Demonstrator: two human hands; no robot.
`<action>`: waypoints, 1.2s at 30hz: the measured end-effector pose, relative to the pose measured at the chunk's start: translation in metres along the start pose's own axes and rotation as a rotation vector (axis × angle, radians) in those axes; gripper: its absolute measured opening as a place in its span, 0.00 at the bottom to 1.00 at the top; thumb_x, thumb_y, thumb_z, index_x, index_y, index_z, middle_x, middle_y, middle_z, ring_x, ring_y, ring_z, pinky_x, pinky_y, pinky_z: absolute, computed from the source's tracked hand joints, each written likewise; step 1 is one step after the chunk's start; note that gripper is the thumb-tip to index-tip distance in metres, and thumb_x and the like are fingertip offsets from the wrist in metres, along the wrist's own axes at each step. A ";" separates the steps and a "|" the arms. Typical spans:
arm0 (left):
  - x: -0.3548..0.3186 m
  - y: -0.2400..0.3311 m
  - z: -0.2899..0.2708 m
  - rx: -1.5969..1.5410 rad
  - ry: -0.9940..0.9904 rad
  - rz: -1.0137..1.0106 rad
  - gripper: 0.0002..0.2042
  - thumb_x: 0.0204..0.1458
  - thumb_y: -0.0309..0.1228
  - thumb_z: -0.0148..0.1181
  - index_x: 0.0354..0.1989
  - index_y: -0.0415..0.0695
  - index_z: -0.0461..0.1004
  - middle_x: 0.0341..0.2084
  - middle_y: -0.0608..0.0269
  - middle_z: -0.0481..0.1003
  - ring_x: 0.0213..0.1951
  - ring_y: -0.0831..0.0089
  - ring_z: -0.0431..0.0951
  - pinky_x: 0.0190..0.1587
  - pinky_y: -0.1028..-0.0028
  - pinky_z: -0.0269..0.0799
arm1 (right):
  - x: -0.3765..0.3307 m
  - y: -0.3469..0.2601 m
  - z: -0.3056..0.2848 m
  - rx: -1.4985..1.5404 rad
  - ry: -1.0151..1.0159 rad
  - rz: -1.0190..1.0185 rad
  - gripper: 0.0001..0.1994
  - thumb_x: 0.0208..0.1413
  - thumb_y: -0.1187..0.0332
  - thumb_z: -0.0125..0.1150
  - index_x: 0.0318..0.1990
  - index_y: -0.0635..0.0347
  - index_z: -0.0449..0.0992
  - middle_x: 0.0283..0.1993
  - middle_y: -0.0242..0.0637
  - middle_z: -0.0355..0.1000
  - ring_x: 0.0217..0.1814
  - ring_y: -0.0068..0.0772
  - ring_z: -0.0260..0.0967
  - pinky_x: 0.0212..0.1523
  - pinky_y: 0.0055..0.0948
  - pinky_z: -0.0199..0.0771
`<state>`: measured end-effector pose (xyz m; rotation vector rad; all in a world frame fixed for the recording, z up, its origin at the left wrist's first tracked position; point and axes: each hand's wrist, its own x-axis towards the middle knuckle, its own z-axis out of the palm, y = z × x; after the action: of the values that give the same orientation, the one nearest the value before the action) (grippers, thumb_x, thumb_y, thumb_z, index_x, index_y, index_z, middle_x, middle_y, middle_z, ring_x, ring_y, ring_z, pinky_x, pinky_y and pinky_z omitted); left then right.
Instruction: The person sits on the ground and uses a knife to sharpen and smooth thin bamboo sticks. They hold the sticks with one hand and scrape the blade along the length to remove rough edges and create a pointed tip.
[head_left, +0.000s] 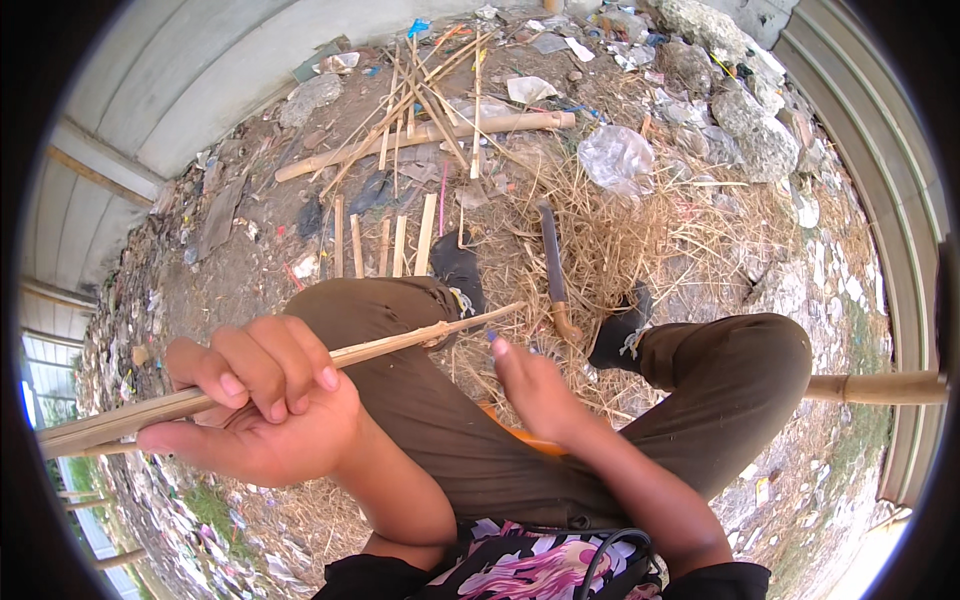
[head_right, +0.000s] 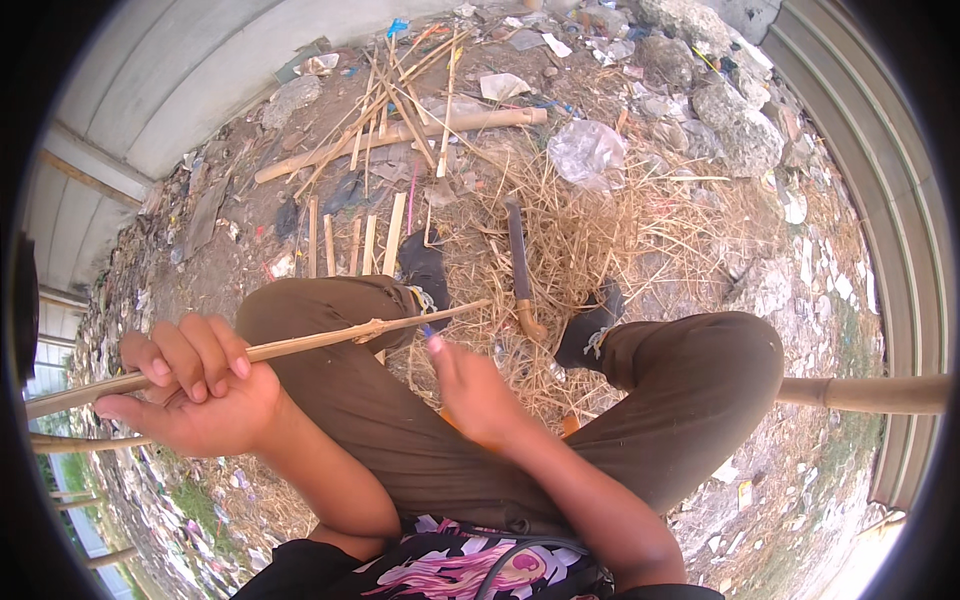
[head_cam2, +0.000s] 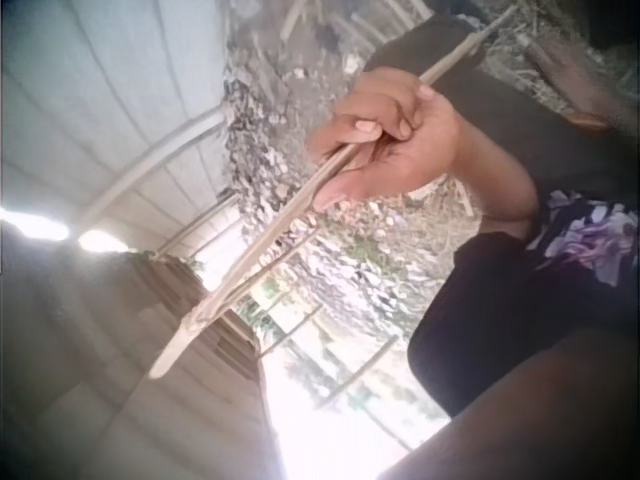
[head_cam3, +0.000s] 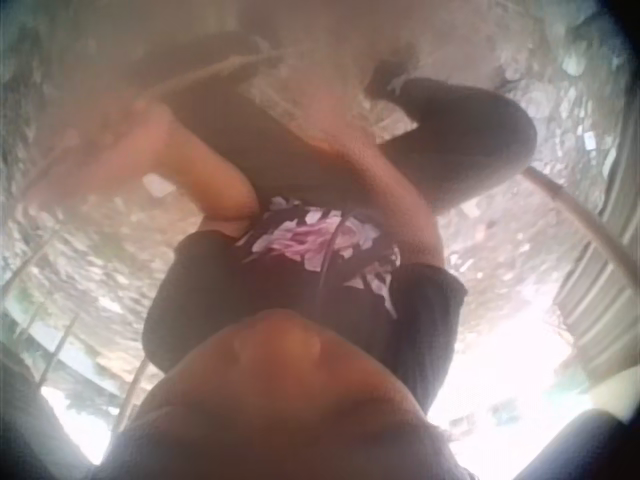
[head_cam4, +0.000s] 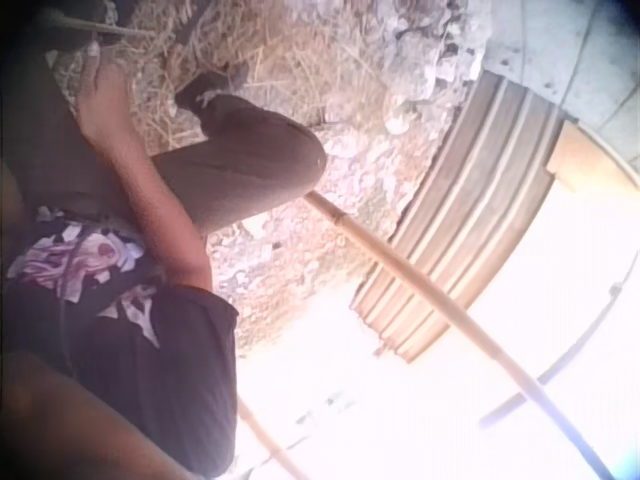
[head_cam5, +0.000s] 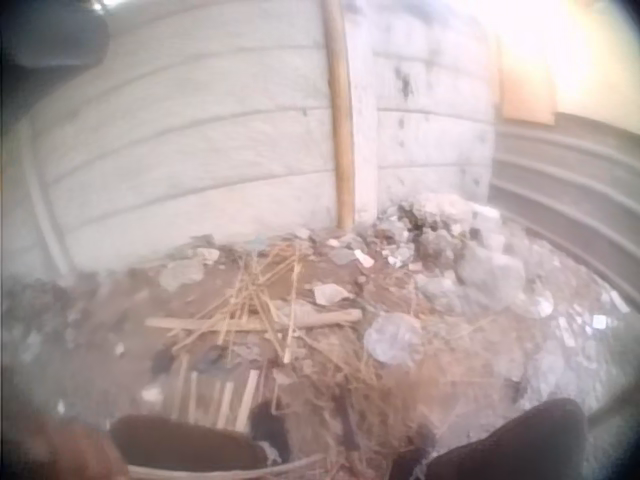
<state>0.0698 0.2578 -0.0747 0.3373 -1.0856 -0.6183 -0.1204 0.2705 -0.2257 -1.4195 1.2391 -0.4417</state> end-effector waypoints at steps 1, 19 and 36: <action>-0.001 -0.001 0.002 0.000 0.007 0.005 0.29 0.67 0.60 0.36 0.29 0.46 0.64 0.12 0.72 0.55 0.13 0.80 0.51 0.15 0.78 0.57 | -0.006 -0.004 0.008 -0.042 0.063 -0.107 0.30 0.74 0.48 0.31 0.33 0.67 0.71 0.24 0.57 0.70 0.31 0.63 0.70 0.39 0.54 0.68; -0.002 -0.002 0.015 0.024 0.038 -0.009 0.28 0.67 0.60 0.36 0.29 0.47 0.62 0.12 0.72 0.56 0.12 0.81 0.53 0.17 0.78 0.57 | 0.027 0.031 0.018 0.117 0.089 -0.025 0.29 0.74 0.49 0.31 0.38 0.70 0.71 0.27 0.61 0.70 0.33 0.66 0.71 0.39 0.54 0.68; -0.002 -0.002 0.014 -0.046 -0.095 -0.045 0.28 0.66 0.61 0.36 0.28 0.48 0.62 0.10 0.71 0.57 0.11 0.80 0.54 0.19 0.77 0.59 | 0.008 0.018 0.033 0.148 0.144 -0.171 0.26 0.75 0.53 0.32 0.38 0.68 0.70 0.24 0.60 0.70 0.30 0.67 0.70 0.36 0.56 0.68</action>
<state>0.0557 0.2580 -0.0708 0.2959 -1.1553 -0.7042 -0.0984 0.2835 -0.2537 -1.3910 1.1770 -0.7495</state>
